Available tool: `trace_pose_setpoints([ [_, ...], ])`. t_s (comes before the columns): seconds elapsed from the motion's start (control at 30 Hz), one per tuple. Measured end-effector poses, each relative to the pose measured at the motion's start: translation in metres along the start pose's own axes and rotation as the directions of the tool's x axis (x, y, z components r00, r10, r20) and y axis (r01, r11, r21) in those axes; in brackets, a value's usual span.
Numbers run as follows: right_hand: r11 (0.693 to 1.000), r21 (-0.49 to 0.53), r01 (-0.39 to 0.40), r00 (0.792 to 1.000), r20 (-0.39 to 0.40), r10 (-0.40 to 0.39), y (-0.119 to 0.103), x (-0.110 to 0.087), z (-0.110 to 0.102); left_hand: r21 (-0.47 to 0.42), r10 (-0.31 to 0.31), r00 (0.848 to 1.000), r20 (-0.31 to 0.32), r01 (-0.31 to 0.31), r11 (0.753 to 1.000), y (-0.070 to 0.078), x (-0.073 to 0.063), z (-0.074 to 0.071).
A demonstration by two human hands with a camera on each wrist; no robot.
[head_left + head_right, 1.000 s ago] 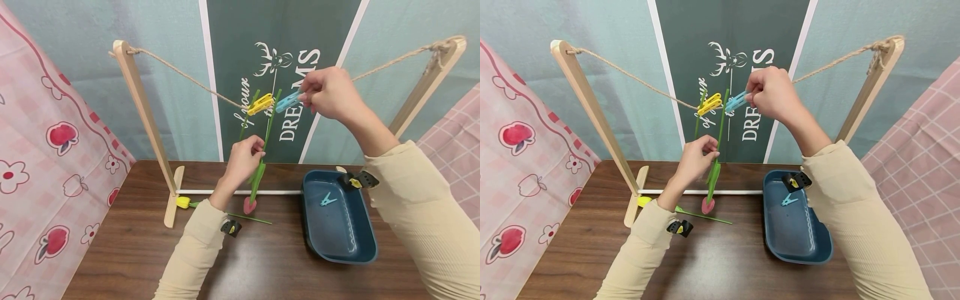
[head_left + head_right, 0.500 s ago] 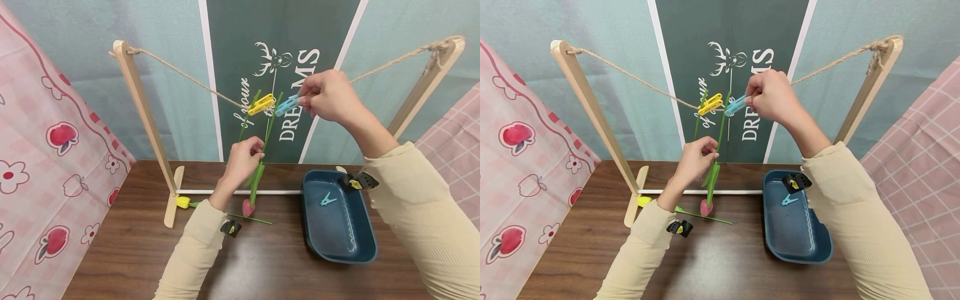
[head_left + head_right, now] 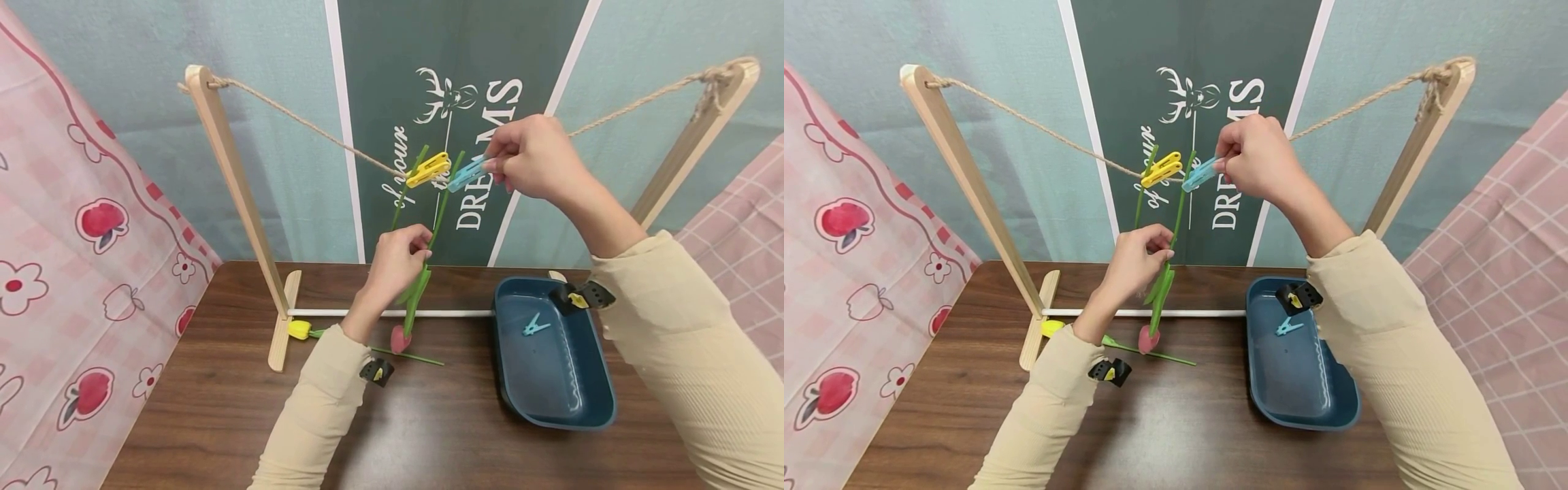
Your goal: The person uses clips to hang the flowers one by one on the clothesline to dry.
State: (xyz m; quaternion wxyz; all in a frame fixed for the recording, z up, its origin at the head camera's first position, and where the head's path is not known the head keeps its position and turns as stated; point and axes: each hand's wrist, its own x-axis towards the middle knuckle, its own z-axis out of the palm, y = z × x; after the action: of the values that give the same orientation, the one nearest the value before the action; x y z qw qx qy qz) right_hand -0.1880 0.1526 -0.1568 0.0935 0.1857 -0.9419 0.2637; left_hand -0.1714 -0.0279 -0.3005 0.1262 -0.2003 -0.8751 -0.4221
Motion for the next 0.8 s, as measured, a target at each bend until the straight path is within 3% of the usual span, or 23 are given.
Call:
trace_pose_setpoints([
  [0.8, 0.993, 0.043, -0.108, 0.994, 0.032, 0.107, 0.0013, -0.0027, 0.0010, -0.027, -0.059, 0.998, 0.003, 0.059, 0.998, -0.0054, 0.0022, 0.0017],
])
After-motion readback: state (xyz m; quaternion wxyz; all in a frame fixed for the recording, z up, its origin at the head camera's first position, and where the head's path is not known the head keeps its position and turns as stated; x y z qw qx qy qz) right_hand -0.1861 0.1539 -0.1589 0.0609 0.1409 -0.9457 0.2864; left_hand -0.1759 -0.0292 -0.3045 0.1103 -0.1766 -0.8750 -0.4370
